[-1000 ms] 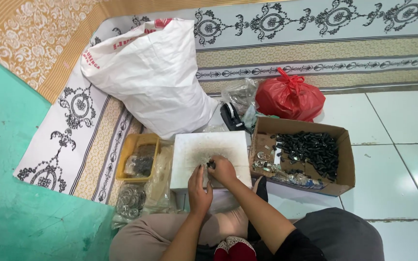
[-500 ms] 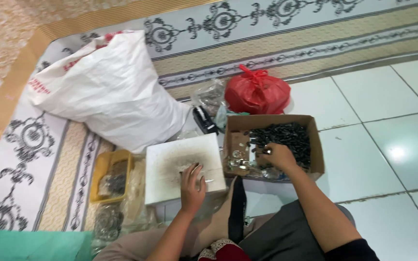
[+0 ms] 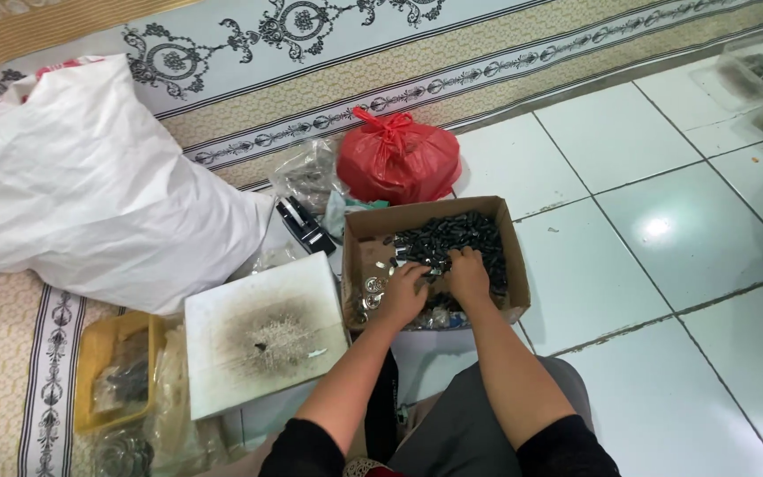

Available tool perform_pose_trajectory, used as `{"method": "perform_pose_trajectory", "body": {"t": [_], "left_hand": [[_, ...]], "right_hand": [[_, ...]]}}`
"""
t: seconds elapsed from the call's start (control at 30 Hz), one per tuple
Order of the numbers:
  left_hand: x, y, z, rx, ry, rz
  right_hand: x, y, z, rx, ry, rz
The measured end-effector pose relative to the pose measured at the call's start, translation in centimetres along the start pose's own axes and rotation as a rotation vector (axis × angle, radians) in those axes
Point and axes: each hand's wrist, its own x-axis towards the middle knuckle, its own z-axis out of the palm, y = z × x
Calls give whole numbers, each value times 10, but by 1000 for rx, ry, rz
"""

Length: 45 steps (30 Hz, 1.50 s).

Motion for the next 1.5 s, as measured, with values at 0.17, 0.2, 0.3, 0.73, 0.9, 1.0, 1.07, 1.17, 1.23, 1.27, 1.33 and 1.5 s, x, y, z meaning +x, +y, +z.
{"method": "perform_pose_trajectory", "body": {"t": [0.17,0.2,0.3,0.73,0.9,1.0,1.07,1.17,1.23,1.27,1.33,1.5], "left_hand": [[20,-7,31,109,-98,-111],[18,-3,30,132,-153,-171],[0,25,11,165,-276,-287],[-4,-22,60,316,-185,-114],[-6,-24,61,315,-166,-109],[-4,-46,79,333,-176,-151],[-1,-42,75,317,-163,-182],[2,-3,30,200,-89,-217],[-5,20,1,95,-23,-229],[-8,24,-7,25,33,-211],[-17,33,-25,-47,97,-195],[-58,59,-76,-347,300,-205]], "right_hand": [[7,-4,6,6,-98,64],[6,-5,9,-14,-131,73],[9,-11,9,-18,-214,164],[25,5,38,-123,-166,183],[11,-6,16,-74,-144,207],[4,-1,12,-31,-109,206],[-2,-13,-11,-39,-101,194],[5,5,17,181,-83,225],[7,13,38,405,-80,259],[7,9,37,562,-74,294],[-5,-11,27,715,-70,322],[-50,-53,27,1450,-154,497]]}}
